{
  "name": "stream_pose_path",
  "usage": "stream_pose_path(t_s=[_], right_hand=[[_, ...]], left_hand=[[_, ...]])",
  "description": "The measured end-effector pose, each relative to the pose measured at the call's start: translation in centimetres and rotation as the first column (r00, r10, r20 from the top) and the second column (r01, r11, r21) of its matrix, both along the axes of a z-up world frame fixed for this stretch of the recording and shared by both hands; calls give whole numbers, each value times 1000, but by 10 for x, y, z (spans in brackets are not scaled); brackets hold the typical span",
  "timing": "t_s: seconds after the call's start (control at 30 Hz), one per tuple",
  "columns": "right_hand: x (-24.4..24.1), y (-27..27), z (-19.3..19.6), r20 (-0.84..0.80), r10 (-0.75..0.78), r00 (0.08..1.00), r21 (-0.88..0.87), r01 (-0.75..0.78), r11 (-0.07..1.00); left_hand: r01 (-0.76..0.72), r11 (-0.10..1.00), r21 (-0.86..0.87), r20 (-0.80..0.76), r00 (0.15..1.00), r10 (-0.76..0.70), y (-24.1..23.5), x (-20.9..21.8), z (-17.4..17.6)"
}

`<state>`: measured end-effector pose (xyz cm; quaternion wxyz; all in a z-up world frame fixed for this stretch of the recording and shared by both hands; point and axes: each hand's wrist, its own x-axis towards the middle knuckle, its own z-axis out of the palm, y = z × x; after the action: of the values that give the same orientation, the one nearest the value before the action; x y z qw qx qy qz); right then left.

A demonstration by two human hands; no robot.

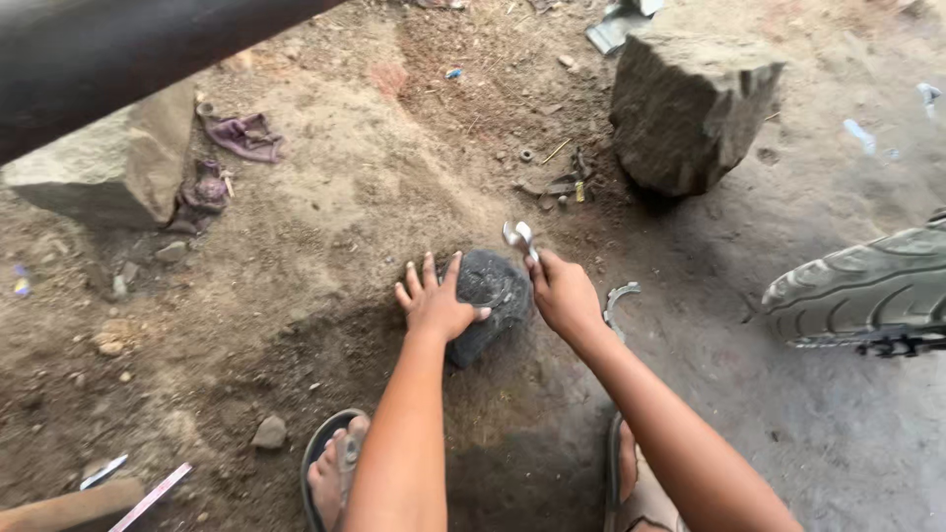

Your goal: The person uses a wrench to repeatedly strike a small metal ring resting on a stone. The person holds the ring steady with their left hand while striking it with the wrench in their right hand. The person occasionally repositions the ring on the stone during the process.

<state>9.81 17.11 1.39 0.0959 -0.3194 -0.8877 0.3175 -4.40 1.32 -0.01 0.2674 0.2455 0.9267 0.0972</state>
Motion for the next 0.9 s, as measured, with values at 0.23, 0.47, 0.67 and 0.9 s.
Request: stream_pose_path(t_s=[0.23, 0.47, 0.67, 0.9], right_hand=[[10, -17, -29, 346, 96, 933, 39, -116, 992], [-18, 0, 12, -196, -223, 955, -154, 194, 969], [5, 2, -48, 485, 150, 862, 54, -201, 978], [-18, 26, -10, -308, -211, 928, -164, 167, 972]], left_hand=[[-12, 999, -36, 81, 997, 15, -2, 5, 2], [-22, 999, -31, 66, 998, 24, 4, 3, 1], [-12, 997, -73, 52, 999, 16, 2, 6, -2], [-1, 998, -58, 25, 1000, 3, 2, 4, -7]])
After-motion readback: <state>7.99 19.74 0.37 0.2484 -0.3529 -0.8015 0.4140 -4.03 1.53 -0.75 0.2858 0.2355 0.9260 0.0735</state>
